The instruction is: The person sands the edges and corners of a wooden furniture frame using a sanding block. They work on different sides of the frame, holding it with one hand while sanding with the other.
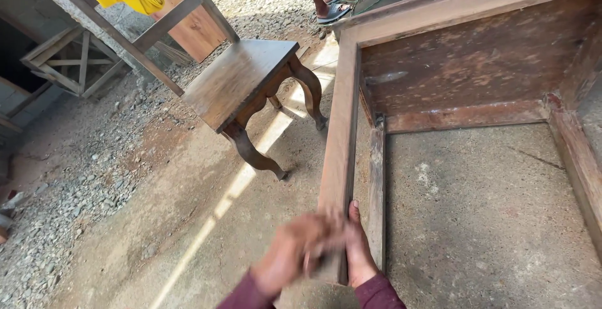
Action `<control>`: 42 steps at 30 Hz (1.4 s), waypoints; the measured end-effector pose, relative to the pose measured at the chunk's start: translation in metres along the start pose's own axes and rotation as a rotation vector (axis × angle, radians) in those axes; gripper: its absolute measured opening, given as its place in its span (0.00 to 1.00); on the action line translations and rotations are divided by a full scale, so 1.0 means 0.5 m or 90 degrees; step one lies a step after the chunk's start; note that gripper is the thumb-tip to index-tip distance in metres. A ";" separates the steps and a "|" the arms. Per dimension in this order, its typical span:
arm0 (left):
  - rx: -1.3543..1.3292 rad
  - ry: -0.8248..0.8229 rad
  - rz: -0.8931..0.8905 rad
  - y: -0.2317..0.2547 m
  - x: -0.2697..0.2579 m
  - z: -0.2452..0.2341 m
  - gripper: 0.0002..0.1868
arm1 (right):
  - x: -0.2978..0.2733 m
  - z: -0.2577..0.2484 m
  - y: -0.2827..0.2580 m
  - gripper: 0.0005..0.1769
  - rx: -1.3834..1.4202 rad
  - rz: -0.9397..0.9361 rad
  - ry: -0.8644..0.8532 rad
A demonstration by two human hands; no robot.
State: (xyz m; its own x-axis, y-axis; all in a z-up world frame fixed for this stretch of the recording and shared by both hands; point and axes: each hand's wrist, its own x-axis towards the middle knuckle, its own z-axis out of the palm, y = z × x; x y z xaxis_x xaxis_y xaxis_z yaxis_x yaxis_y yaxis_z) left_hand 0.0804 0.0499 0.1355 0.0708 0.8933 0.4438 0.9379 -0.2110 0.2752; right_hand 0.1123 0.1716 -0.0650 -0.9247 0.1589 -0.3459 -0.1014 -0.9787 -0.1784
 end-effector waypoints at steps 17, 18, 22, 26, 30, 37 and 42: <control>-0.031 0.043 0.077 0.090 -0.054 -0.062 0.14 | -0.106 0.071 0.004 0.44 -0.129 -0.108 0.016; -0.035 0.044 0.073 0.056 -0.063 -0.048 0.14 | -0.087 0.047 0.004 0.44 -0.130 -0.105 0.021; -0.088 0.009 0.006 -0.082 0.032 -0.015 0.13 | -0.107 0.046 0.010 0.46 -0.286 -0.130 0.066; 0.055 0.115 -0.069 -0.256 0.207 0.035 0.11 | -0.172 0.142 0.005 0.51 -0.194 -0.059 0.031; 0.038 0.188 -0.039 -0.189 0.161 0.028 0.15 | -0.164 0.103 0.017 0.53 -0.222 -0.078 -0.003; -0.003 0.128 -0.044 0.043 -0.048 -0.006 0.23 | -0.110 0.074 -0.041 0.51 -0.316 -0.210 -0.005; -0.056 0.148 -0.069 -0.039 0.047 -0.030 0.23 | -0.212 0.368 -0.273 0.54 -0.895 -0.546 0.146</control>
State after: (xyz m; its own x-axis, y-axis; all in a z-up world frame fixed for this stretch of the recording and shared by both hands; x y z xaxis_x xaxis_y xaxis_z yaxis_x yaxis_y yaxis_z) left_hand 0.0588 0.0691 0.1534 -0.1178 0.7998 0.5886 0.9022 -0.1614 0.3999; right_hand 0.1568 0.2647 0.1656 -0.6959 0.6929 0.1886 -0.0130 0.2504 -0.9680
